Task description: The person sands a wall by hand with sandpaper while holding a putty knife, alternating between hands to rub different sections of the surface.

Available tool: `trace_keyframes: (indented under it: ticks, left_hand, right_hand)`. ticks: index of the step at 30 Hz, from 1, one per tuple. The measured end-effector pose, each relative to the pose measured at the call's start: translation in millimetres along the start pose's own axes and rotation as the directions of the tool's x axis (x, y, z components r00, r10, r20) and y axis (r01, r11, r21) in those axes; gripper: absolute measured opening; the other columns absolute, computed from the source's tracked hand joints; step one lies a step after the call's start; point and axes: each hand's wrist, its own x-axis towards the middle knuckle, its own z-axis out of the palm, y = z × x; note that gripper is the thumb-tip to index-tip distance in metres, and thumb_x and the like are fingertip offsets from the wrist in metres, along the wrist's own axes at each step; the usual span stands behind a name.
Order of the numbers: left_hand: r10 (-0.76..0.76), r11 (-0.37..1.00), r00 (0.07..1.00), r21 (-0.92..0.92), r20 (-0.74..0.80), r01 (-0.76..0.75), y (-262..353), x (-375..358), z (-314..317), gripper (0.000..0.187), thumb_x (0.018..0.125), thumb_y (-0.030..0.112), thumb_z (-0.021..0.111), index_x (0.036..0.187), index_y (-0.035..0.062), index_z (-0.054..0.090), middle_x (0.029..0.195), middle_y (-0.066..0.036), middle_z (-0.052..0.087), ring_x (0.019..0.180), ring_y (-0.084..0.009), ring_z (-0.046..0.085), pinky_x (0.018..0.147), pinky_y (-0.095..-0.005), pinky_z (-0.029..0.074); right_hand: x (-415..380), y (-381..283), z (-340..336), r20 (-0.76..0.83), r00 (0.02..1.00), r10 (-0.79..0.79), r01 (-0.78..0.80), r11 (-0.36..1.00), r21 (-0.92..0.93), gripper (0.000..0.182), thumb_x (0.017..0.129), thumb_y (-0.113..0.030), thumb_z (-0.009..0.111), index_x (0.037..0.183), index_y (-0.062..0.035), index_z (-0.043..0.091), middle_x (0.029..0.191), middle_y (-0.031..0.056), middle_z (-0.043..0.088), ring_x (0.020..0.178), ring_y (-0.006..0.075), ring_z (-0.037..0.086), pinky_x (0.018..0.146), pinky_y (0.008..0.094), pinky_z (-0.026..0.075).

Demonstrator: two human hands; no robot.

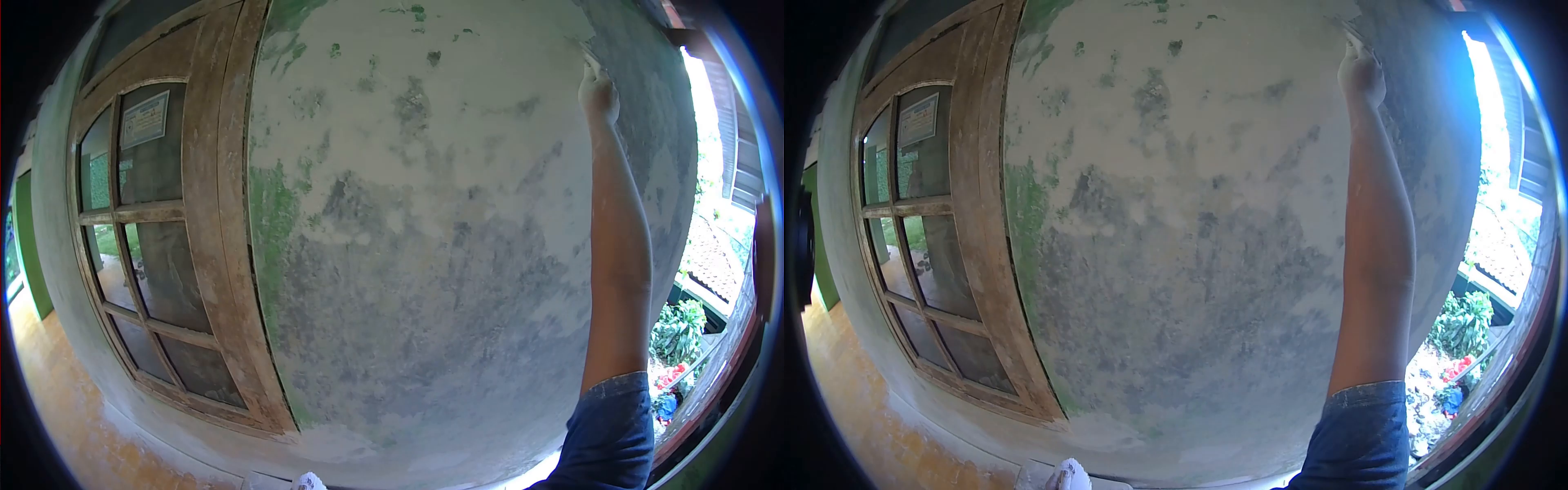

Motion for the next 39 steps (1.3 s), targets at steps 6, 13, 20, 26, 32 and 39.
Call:
trace_keyframes:
  ticks: [6,13,20,26,32,39]
  left_hand:
    - [-0.014,1.000,1.000,0.016,0.018,0.013,-18.3,21.0,-19.6,0.031,0.089,0.017,0.058,0.113,-0.0017,0.060,0.106,-0.014,0.064,0.094,-0.0238,0.061,0.084,-0.0358,0.050]
    - [-0.062,0.997,0.996,0.042,0.072,0.059,-36.9,17.4,-21.5,0.032,0.088,0.018,0.059,0.114,-0.0012,0.060,0.106,-0.013,0.064,0.094,-0.0237,0.061,0.084,-0.0360,0.050]
    - [-0.080,0.996,0.993,0.035,0.083,0.077,-40.6,12.7,-10.0,0.032,0.088,0.018,0.059,0.114,-0.0015,0.060,0.106,-0.013,0.064,0.094,-0.0231,0.061,0.084,-0.0354,0.050]
    - [-0.058,0.998,0.995,0.014,0.080,0.057,-35.5,22.0,-2.2,0.032,0.089,0.017,0.059,0.114,-0.0022,0.060,0.106,-0.012,0.064,0.094,-0.0222,0.061,0.084,-0.0344,0.049]
    - [-0.050,0.998,0.998,-0.026,0.031,0.051,-38.8,17.5,-1.3,0.032,0.089,0.017,0.059,0.114,-0.0028,0.060,0.106,-0.012,0.064,0.095,-0.0213,0.060,0.084,-0.0335,0.049]
    - [-0.039,0.999,0.999,-0.011,0.021,0.039,-30.6,21.2,-15.2,0.031,0.090,0.017,0.058,0.113,-0.0036,0.060,0.106,-0.012,0.064,0.095,-0.0202,0.060,0.084,-0.0324,0.049]
  right_hand:
    - [-63.6,-84.3,1.5,-0.409,0.810,-0.420,0.521,0.836,0.173,0.028,0.090,-0.022,0.050,0.114,-0.0212,0.063,0.126,0.0037,0.056,0.115,0.0257,0.052,0.091,0.0381,0.045]
    - [-59.1,-9.0,-0.7,-0.271,0.820,-0.504,0.572,0.745,0.345,0.027,0.089,-0.016,0.051,0.112,-0.0210,0.064,0.124,0.0034,0.058,0.102,0.0261,0.060,0.084,0.0394,0.048]
    - [-80.3,-57.4,12.0,-0.457,0.834,-0.308,0.435,0.877,0.202,0.027,0.087,-0.016,0.053,0.111,-0.0233,0.064,0.116,0.0041,0.062,0.105,0.0279,0.058,0.088,0.0399,0.046]
    - [-81.4,-43.3,-2.6,-0.335,0.617,-0.712,0.783,0.599,0.170,0.029,0.086,-0.012,0.053,0.111,-0.0216,0.063,0.121,0.0020,0.059,0.113,0.0263,0.054,0.094,0.0376,0.043]
    - [-69.8,-61.0,8.8,-0.459,0.855,-0.240,0.326,0.938,0.118,0.024,0.088,-0.017,0.052,0.110,-0.0197,0.063,0.122,0.0017,0.058,0.112,0.0234,0.053,0.095,0.0390,0.042]
    - [-89.1,-61.2,-6.0,-0.145,0.870,-0.472,0.404,0.512,0.758,0.021,0.089,-0.018,0.051,0.101,-0.0138,0.067,0.129,0.0070,0.053,0.118,0.0236,0.050,0.099,0.0355,0.039]
